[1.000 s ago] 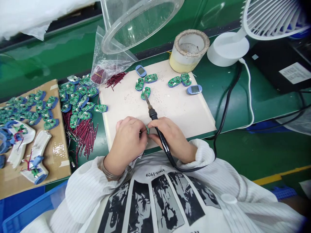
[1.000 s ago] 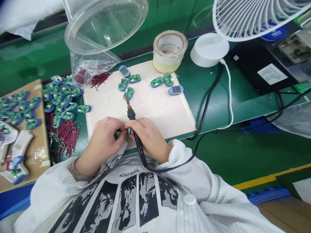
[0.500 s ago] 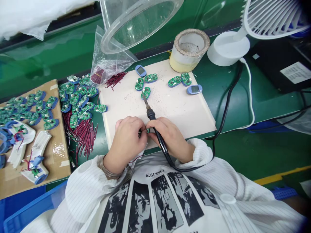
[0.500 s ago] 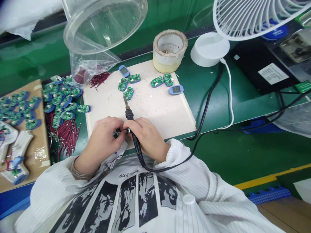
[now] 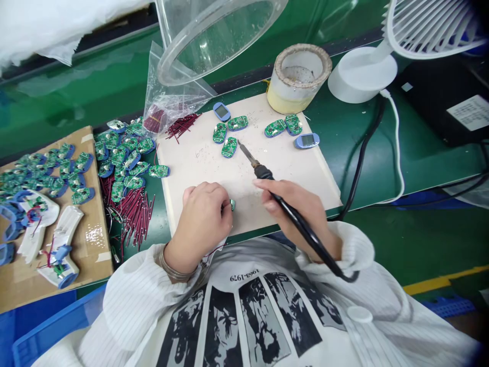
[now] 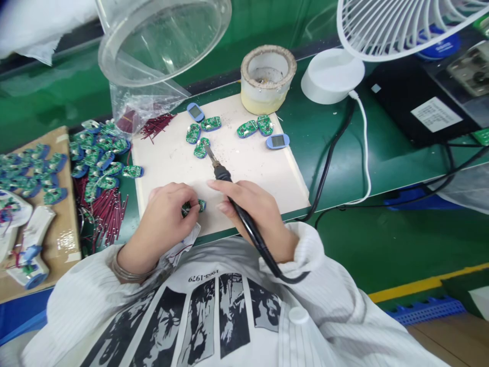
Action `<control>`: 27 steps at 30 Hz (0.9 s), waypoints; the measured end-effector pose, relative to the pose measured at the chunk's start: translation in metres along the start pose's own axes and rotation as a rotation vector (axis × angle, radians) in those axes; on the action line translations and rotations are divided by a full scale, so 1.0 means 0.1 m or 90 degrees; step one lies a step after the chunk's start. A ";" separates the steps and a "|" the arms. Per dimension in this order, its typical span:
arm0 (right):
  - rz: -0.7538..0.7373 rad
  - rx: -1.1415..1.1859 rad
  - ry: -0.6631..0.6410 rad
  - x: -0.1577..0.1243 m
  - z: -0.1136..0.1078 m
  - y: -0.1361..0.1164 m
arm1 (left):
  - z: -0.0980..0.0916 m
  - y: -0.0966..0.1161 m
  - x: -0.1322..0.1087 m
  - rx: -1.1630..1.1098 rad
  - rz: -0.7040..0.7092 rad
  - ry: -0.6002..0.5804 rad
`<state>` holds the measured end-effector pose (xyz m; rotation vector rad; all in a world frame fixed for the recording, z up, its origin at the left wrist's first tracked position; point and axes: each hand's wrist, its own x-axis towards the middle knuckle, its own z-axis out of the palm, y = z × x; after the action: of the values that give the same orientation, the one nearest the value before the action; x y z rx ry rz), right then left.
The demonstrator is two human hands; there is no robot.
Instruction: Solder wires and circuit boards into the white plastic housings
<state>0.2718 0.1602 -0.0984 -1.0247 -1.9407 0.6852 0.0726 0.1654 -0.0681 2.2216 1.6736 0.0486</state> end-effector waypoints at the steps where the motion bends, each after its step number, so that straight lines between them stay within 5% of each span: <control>1: -0.003 -0.005 0.014 0.00 -0.08 -0.03 | 0.00 0.00 0.00 0.001 0.000 0.002; 8: 0.032 0.004 0.067 -0.13 -0.36 -0.21 | -0.01 0.02 0.01 0.020 -0.002 -0.006; 27: -0.002 0.006 0.019 -0.10 -0.23 -0.27 | 0.00 0.02 0.02 0.031 0.000 -0.001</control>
<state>0.2834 0.1396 -0.0703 -1.0197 -1.9116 0.6731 0.0754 0.1670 -0.0677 2.2568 1.6908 0.0064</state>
